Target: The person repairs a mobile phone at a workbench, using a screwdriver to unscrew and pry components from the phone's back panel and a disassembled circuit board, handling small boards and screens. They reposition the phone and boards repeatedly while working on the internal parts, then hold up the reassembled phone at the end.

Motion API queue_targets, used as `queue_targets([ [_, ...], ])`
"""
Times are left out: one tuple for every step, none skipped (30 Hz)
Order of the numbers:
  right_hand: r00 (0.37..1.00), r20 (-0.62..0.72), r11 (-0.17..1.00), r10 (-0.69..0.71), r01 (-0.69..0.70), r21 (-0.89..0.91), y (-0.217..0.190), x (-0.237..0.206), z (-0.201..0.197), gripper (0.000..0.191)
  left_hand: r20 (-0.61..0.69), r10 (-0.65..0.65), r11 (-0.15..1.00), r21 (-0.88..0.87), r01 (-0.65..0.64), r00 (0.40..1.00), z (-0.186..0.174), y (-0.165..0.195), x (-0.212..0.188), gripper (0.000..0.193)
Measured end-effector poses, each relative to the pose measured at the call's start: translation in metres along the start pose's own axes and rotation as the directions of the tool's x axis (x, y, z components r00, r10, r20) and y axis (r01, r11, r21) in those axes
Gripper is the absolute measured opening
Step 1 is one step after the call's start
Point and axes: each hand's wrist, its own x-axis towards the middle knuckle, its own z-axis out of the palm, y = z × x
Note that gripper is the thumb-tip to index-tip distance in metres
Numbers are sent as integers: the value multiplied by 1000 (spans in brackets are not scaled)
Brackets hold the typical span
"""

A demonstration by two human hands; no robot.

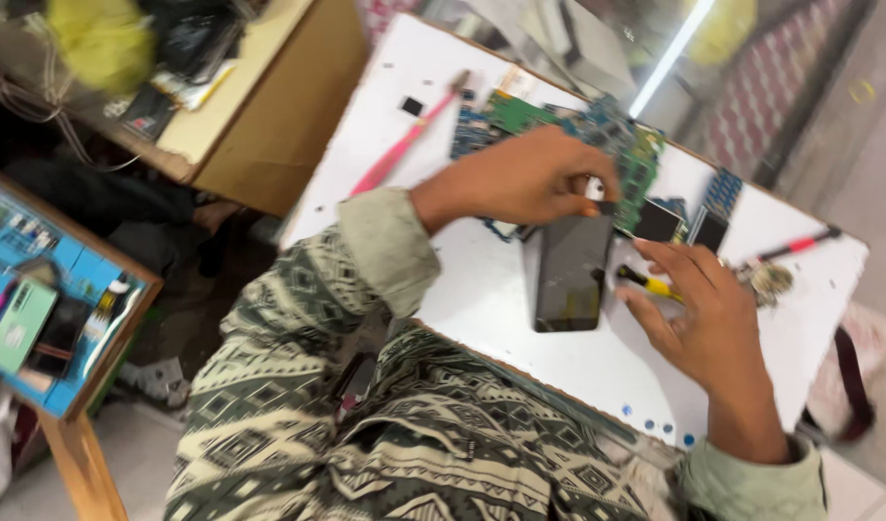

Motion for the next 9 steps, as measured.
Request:
queue_targets([
  [999,-18,998,27,-26,63,-5,-2,3,64,-45,25,999,-33,-26,999,4,3,0,21],
  [998,-29,991,52,-48,126,-10,-3,8,76,-112,80,994,-65,-88,991,8,6,-1,21],
  [997,-38,979,71,-63,193,-16,-3,14,89,-180,134,985,-82,-150,974,8,9,-4,21],
  [998,-39,988,48,-42,151,-20,-2,18,98,-235,107,988,-83,-130,966,8,12,-7,20],
  [999,-40,994,31,-26,107,-23,-2,20,107,-286,82,990,-90,-112,955,8,16,-11,19],
  [999,-41,998,18,-16,60,-26,-4,21,116,-336,60,990,-103,-100,940,9,19,-16,19],
  [999,-49,999,-8,10,39,-27,-6,24,118,-368,-3,992,-119,-44,930,11,21,-24,18],
  [998,-58,999,-32,32,15,-27,-7,26,120,-398,-63,990,-141,7,915,15,22,-30,18],
  [996,-67,998,-56,56,-11,-27,-8,28,123,-428,-121,985,-165,54,896,18,24,-37,18],
])
